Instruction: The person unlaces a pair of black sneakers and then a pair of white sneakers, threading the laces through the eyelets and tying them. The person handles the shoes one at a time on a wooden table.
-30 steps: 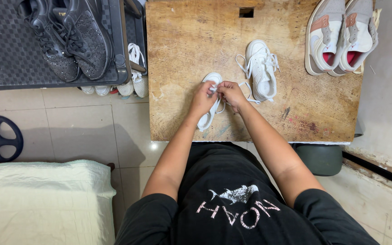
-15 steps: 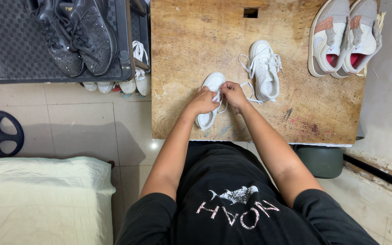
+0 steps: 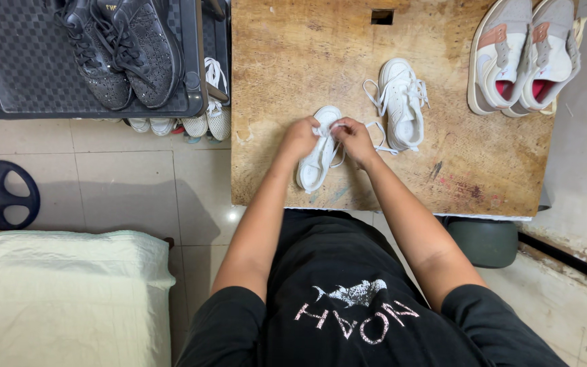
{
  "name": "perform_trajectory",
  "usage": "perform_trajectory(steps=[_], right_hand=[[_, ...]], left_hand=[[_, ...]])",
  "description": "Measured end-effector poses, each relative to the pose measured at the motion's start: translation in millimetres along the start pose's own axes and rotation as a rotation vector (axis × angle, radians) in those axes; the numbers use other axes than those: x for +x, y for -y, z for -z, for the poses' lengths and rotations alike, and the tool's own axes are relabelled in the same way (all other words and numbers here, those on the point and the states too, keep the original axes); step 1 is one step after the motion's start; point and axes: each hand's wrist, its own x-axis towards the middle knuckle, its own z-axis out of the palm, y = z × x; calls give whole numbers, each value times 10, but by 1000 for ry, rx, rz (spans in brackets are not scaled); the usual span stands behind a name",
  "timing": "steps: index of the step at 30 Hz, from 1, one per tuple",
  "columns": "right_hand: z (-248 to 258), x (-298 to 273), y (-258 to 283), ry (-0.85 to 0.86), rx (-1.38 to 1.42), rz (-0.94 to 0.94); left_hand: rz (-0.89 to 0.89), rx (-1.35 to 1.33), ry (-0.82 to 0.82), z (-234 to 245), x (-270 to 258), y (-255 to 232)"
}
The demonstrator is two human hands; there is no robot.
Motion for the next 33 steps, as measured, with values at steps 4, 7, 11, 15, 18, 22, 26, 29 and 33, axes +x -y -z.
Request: perform_trajectory(steps=[4, 7, 11, 15, 18, 22, 26, 29, 33], right_hand=[[-39, 71, 102, 13, 80, 32], [-40, 37, 195, -63, -86, 69], [-97, -130, 266, -59, -617, 331], [-252, -131, 330, -88, -622, 201], [-344, -105, 323, -131, -647, 249], [-375, 83, 422, -40, -745, 290], [-356, 180, 476, 61, -857, 356], [-329, 133, 472, 48, -854, 273], [-296, 43, 444, 33, -786, 192]], left_hand=[[-87, 201, 78, -80, -98, -128], [-53, 110, 31, 43, -89, -142], [-286, -27, 22, 301, -115, -112], [-433, -76, 2, 446, -127, -83], [-461, -157, -72, 487, -71, -27], [-400, -295, -184, 620, -49, -31], [-367, -417, -245, 822, -39, -29], [-346, -501, -202, 920, -9, 36], [-270, -700, -103, 839, 115, 132]])
